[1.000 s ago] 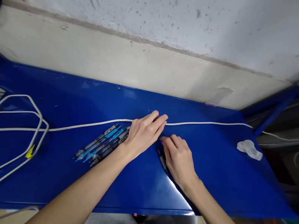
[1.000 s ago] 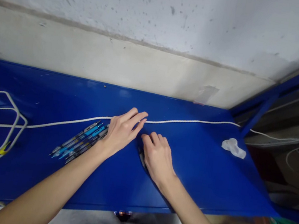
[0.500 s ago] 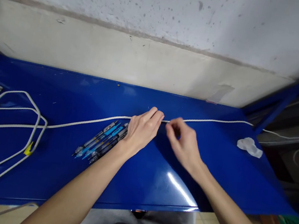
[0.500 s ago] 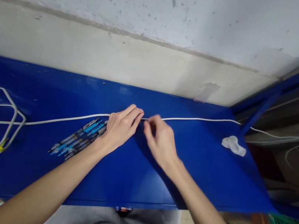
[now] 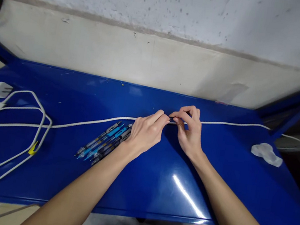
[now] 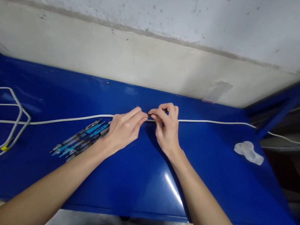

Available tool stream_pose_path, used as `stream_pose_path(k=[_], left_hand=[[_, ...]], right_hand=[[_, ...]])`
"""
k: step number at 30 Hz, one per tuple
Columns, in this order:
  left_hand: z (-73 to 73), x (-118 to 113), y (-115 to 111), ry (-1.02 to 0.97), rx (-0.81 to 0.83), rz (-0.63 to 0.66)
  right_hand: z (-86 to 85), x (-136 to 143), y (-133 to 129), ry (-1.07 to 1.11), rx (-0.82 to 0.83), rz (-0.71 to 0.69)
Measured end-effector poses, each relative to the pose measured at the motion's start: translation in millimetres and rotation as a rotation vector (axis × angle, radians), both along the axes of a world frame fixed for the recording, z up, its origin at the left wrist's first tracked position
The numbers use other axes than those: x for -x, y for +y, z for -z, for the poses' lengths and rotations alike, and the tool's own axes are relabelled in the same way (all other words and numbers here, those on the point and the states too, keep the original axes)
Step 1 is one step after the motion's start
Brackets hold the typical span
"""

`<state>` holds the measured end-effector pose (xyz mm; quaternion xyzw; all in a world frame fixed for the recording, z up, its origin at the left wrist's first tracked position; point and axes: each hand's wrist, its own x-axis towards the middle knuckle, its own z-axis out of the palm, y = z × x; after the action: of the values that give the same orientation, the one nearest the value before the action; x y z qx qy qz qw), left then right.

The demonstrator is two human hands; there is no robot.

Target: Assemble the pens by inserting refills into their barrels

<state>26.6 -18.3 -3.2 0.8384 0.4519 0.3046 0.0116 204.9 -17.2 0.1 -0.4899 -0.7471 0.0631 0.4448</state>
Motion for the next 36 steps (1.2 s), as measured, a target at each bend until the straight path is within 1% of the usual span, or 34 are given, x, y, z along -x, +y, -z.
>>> stream_pose_path(k=[3, 11, 16, 20, 25, 36], left_hand=[[1.4, -0.1, 0.4, -0.013, -0.001, -0.006], [1.5, 1.4, -1.2, -0.071, 0.022, 0.005], [2.6, 2.3, -0.9, -0.103, 0.005, 0.017], [4.2, 2.1, 0.5, -0.150, -0.044, 0.013], [5.9, 1.6, 1.0, -0.154, -0.063, 0.004], [9.4, 2.2, 2.4, -0.201, -0.064, 0.021]], right_hand=[[-1.2, 2.2, 0.2, 0.035, 0.007, -0.033], [-2.2, 9.6, -6.6, 0.029, -0.013, 0.015], [-1.5, 8.5, -5.7, 0.025, -0.014, -0.022], [-0.2, 6.9, -4.2, 0.069, -0.043, -0.004], [1.7, 5.9, -2.0, 0.084, -0.018, -0.076], [3.8, 5.5, -0.2, 0.139, -0.024, -0.102]])
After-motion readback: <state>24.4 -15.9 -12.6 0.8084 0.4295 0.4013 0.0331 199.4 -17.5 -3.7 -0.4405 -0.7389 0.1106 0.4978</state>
